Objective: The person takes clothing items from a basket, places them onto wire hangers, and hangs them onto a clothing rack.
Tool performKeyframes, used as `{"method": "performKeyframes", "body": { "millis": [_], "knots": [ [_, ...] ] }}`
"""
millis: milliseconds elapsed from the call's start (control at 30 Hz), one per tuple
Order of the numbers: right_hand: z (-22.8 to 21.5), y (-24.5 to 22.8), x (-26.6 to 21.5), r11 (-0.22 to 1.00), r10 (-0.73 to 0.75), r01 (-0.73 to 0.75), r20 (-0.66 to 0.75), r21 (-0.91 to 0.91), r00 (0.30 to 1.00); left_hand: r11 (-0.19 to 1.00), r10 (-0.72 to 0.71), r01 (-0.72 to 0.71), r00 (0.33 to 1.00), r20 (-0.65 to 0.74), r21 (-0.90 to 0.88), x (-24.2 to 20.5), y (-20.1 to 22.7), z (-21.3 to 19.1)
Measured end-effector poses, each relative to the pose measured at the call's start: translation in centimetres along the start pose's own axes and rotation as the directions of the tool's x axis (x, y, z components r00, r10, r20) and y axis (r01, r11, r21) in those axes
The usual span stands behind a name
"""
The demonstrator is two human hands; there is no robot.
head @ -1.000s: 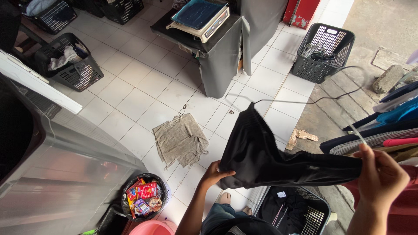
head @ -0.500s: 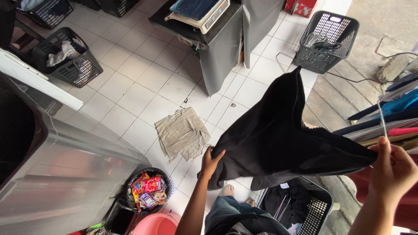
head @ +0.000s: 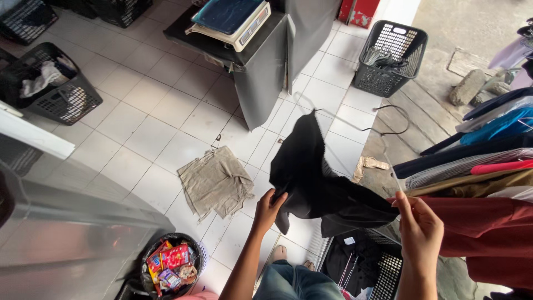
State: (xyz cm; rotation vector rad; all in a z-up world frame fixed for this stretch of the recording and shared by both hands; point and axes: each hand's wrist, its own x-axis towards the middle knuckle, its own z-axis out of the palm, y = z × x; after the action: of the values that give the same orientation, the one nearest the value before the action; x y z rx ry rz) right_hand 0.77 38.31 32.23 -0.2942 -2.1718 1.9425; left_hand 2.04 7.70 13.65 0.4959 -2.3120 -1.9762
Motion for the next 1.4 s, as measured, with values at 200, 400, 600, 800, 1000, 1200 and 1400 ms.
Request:
{"method": "performKeyframes", "body": {
  "millis": [200, 400, 600, 800, 1000, 1200, 1400],
  "knots": [
    [2.1, 1.6, 0.9, 0.992, -0.048, 0.051, 0.030, -0.116, 0.998, 0.983, -0.181, 0.179, 0.976, -0.121, -0.028, -0.7, -2.2, -0.5],
    [1.1, -0.3, 1.2, 0.996, -0.032, 0.035, 0.031, -0.080, 0.999, 0.992, 0.066, -0.076, 0.992, -0.109, -0.096, 0.4, -5.2, -2.3],
    [0.9, -3.9, 1.5, 0.999, 0.053, -0.052, -0.082, 0.009, 0.995, 0.945, 0.114, -0.273, 0.792, 0.600, 0.180, 3.6, -17.0, 9.2],
    [-2.2, 0.7, 4.0, 0.999, 0.006, -0.014, -0.237, -0.033, 0.971, 0.944, -0.080, -0.042, 0.934, 0.349, 0.327, -0.2, -21.5, 15.6],
    [-6.4, 7.3, 1.5, 0.978, 0.209, -0.200, -0.380, 0.062, 0.901, 0.927, 0.062, -0.185, 0.933, 0.353, 0.326, 4.4, -14.1, 12.7],
    [-8.1, 10.5, -3.9, 0.893, 0.432, -0.306, -0.443, 0.329, 0.786, 0.939, 0.059, -0.222, 0.855, 0.515, 0.261, 6.2, -4.7, 17.7],
    [-12.6, 10.2, -10.6, 0.854, 0.514, -0.296, -0.613, 0.427, 0.600, 0.901, 0.168, -0.407, 0.641, 0.749, 0.147, 3.4, 0.6, 28.0]
  ]
}}
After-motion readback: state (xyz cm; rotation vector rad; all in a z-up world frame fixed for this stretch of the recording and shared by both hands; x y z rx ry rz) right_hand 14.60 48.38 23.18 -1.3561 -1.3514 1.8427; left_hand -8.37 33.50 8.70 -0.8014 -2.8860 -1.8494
